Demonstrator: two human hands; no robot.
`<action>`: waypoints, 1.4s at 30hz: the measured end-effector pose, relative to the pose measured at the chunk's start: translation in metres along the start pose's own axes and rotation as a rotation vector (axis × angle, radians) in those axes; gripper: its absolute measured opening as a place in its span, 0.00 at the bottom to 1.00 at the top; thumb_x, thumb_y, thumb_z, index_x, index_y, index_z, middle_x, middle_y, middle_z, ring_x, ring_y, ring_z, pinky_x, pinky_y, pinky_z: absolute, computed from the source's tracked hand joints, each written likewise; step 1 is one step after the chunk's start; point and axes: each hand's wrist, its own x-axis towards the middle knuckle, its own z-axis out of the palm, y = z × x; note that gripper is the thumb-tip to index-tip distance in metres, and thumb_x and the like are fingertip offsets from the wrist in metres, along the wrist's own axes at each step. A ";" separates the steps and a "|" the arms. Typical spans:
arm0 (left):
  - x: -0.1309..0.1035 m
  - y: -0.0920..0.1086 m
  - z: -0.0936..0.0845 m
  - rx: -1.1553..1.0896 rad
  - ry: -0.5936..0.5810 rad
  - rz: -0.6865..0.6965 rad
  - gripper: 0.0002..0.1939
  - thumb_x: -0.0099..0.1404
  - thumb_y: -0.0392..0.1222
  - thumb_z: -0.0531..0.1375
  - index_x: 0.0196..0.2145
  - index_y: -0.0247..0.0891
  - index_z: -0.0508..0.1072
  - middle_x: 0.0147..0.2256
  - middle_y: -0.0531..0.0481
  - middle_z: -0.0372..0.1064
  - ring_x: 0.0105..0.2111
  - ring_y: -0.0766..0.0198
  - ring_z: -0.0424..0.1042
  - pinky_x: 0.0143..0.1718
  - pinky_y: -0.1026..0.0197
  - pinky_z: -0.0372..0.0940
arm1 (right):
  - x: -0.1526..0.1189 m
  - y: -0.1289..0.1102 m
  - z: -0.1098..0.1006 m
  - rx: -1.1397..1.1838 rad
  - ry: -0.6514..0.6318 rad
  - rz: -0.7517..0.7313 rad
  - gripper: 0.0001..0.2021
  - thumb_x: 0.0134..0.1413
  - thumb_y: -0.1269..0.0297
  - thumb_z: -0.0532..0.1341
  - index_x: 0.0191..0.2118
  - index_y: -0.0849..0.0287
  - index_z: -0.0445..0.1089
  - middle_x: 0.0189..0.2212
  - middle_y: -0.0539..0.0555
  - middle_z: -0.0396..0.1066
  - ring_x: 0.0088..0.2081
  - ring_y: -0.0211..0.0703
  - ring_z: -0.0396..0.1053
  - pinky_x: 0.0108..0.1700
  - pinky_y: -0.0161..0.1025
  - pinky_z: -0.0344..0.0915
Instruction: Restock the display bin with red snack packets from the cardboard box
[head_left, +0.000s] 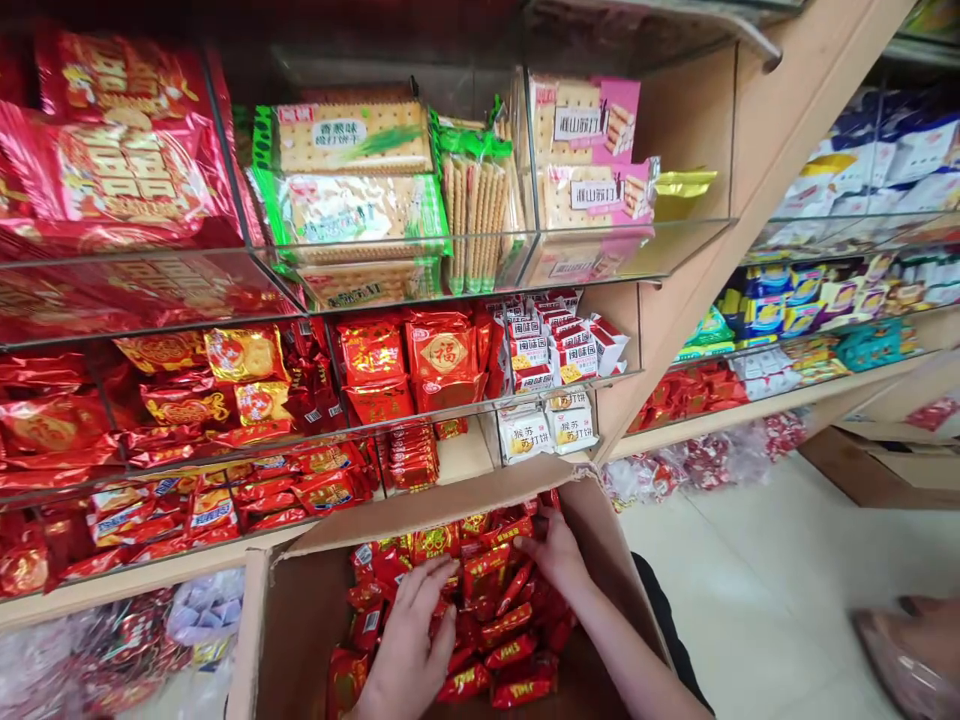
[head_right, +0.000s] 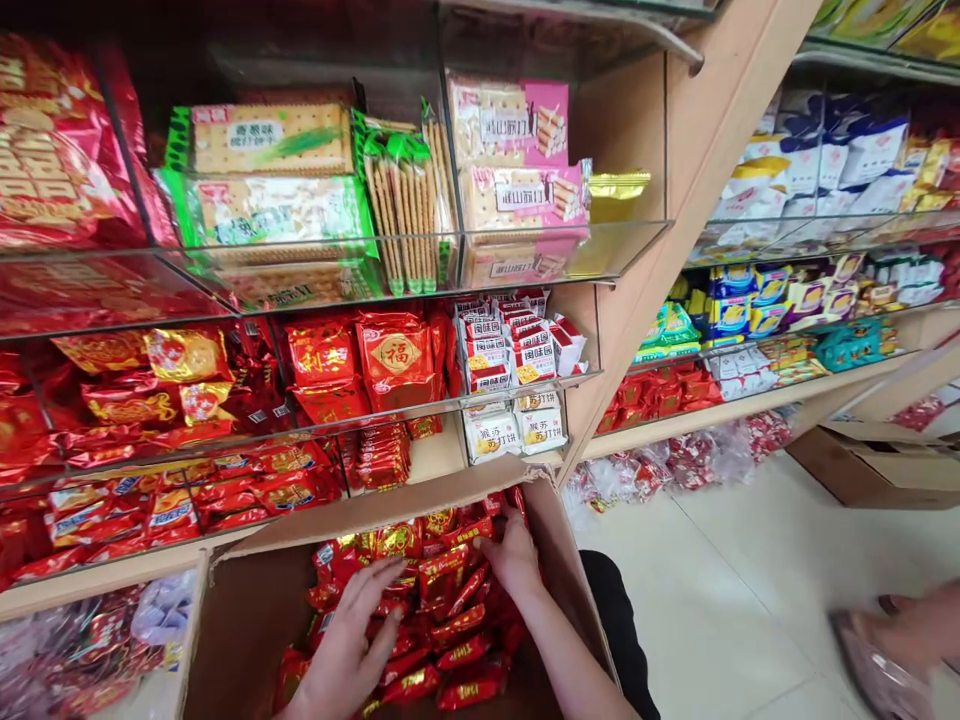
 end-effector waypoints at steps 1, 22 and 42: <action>0.003 0.001 0.000 -0.025 -0.003 -0.040 0.20 0.58 0.36 0.51 0.49 0.42 0.63 0.48 0.44 0.63 0.50 0.57 0.61 0.49 0.51 0.60 | -0.005 -0.002 -0.005 0.073 0.009 -0.001 0.23 0.41 0.61 0.60 0.46 0.61 0.59 0.37 0.57 0.70 0.38 0.49 0.69 0.38 0.41 0.64; 0.008 0.061 0.009 -0.834 0.246 -0.697 0.21 0.54 0.59 0.54 0.24 0.37 0.66 0.23 0.52 0.64 0.25 0.65 0.64 0.28 0.65 0.62 | -0.114 -0.066 -0.004 1.026 -0.445 0.097 0.16 0.40 0.59 0.64 0.39 0.56 0.67 0.28 0.49 0.70 0.27 0.37 0.67 0.32 0.36 0.66; 0.060 -0.011 -0.125 0.518 -0.301 -0.269 0.27 0.64 0.52 0.37 0.29 0.39 0.71 0.29 0.46 0.70 0.32 0.58 0.69 0.35 0.58 0.60 | -0.004 -0.144 -0.067 -0.454 -0.159 -0.821 0.10 0.51 0.70 0.51 0.41 0.58 0.61 0.36 0.56 0.67 0.37 0.43 0.65 0.38 0.38 0.60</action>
